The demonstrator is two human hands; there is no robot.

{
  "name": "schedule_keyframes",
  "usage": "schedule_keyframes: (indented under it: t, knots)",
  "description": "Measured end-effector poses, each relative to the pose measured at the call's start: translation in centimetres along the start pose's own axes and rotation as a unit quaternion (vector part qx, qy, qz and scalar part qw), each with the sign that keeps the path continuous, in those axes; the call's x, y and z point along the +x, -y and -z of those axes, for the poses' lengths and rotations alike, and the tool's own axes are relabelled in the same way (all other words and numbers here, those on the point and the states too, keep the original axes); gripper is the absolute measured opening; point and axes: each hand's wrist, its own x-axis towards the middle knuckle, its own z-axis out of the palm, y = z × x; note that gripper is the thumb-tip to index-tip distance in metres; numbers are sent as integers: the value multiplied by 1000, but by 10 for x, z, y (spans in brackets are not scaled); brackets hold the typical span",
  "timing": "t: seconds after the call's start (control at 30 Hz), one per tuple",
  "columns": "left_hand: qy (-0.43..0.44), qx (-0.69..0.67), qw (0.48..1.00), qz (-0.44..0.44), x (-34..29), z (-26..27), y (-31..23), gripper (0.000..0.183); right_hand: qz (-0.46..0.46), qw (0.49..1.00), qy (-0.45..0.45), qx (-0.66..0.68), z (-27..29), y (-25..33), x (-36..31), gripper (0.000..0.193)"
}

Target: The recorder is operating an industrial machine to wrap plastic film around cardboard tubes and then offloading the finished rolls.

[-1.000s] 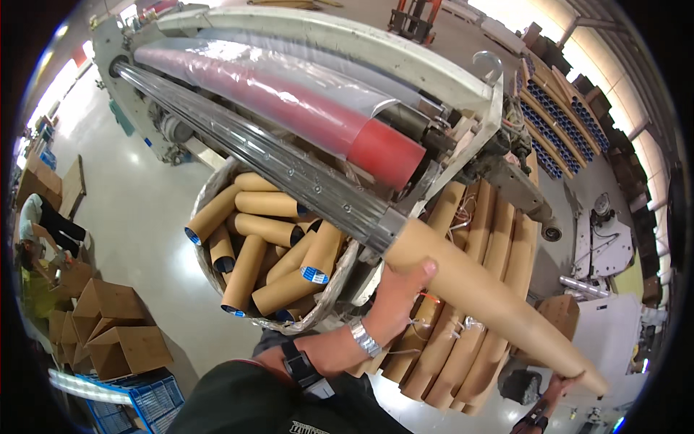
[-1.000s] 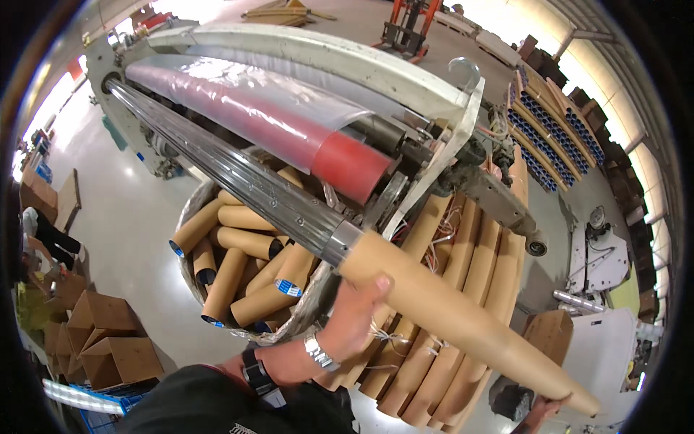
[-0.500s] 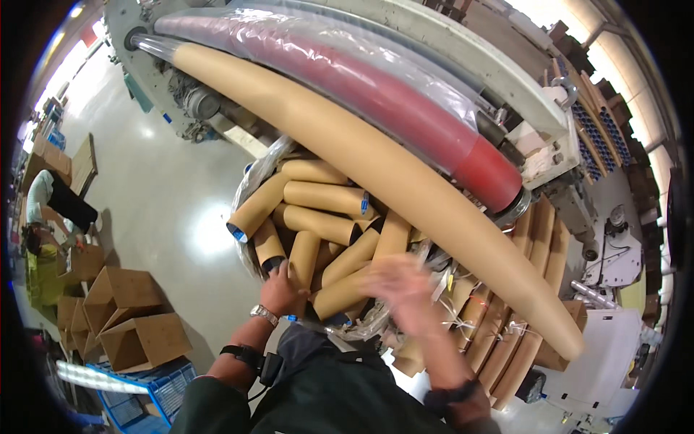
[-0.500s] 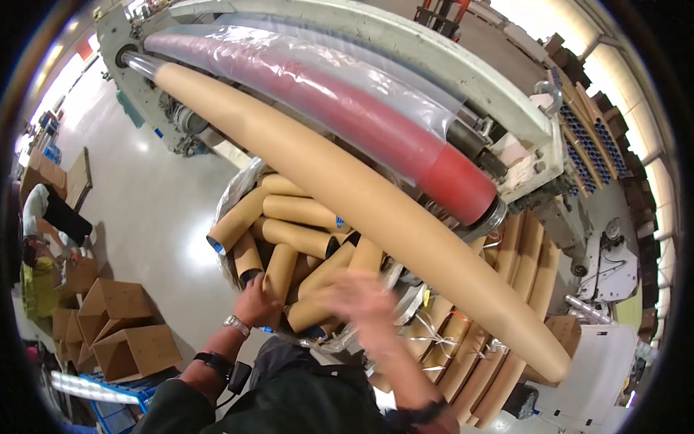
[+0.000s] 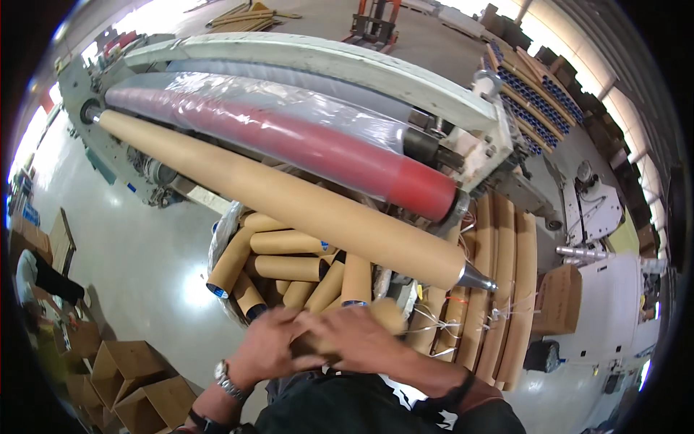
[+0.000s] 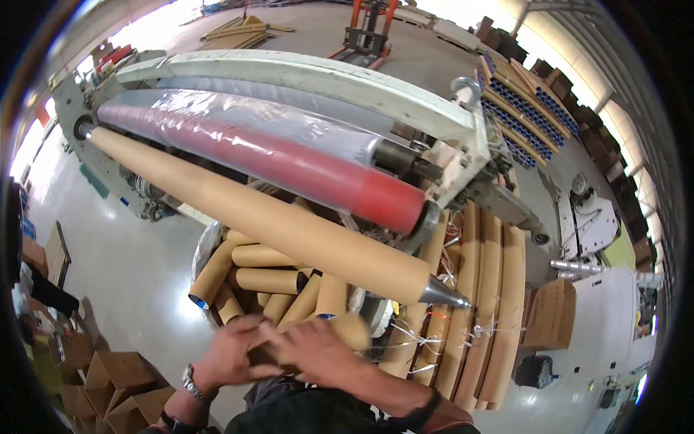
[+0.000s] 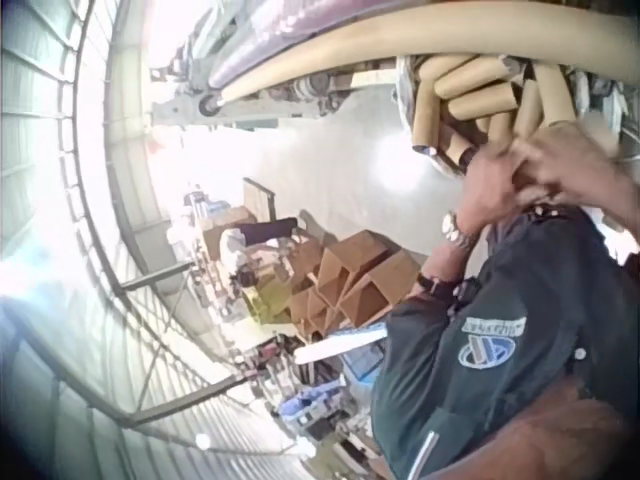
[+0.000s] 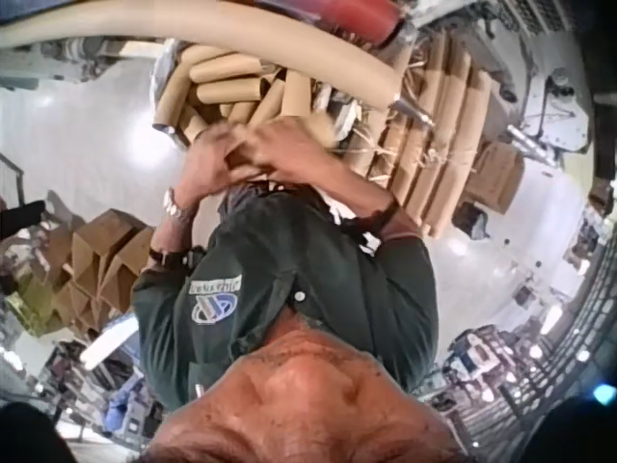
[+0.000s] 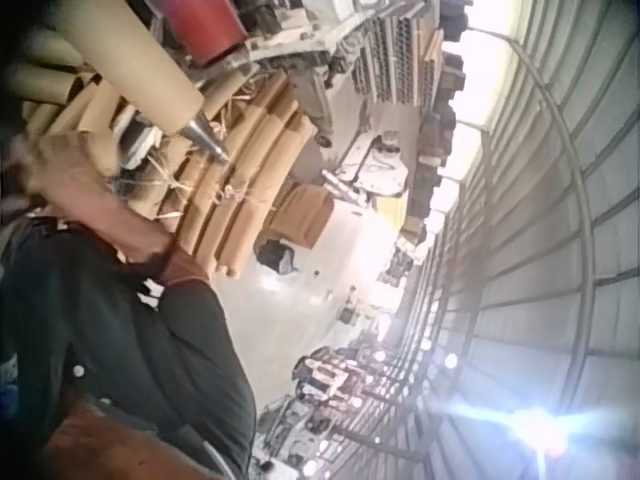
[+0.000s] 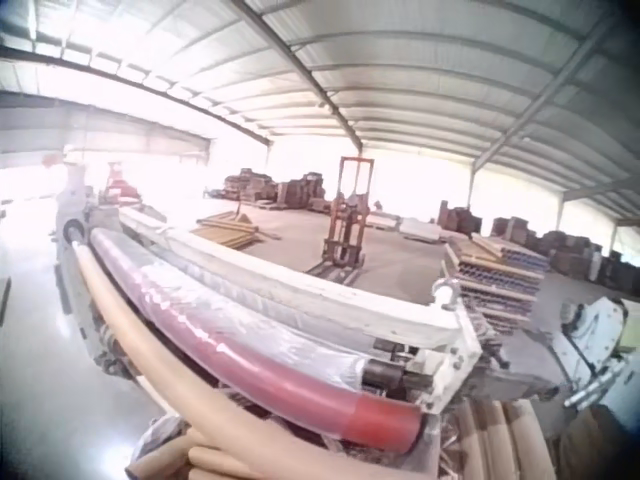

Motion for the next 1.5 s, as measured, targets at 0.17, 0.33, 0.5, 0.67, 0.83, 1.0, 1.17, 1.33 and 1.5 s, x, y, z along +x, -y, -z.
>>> schedule_keyframes:
  t: [0.17,0.33,0.5,0.67,0.83,1.0,1.17,1.33,1.5]
  knots:
    - [-178,224,951,-118,129,4,-27,77,-303,947,-94,43,43,-51,-175,86]
    - [-131,257,949,-130,160,28,28,75,-483,851,-204,-19,64,-71,-282,82]
    - [-227,381,896,10,114,151,173,58,-398,896,-183,-73,91,-101,-217,85]
    - [-251,443,858,64,81,213,227,63,-199,952,-153,-176,110,-96,-69,84]
    - [-264,383,883,69,80,212,242,56,-225,955,-98,-164,113,-38,135,74]
    - [-266,312,912,8,63,221,268,75,-230,949,-115,-182,110,2,248,73]
    - [-281,4,958,-48,-52,223,290,77,-214,933,-198,-212,99,23,270,94]
    - [-180,-135,940,255,-257,212,378,62,-258,904,-240,-242,85,66,381,95]
    - [-273,-94,875,388,-342,306,485,58,-241,924,-228,-192,90,102,554,82]
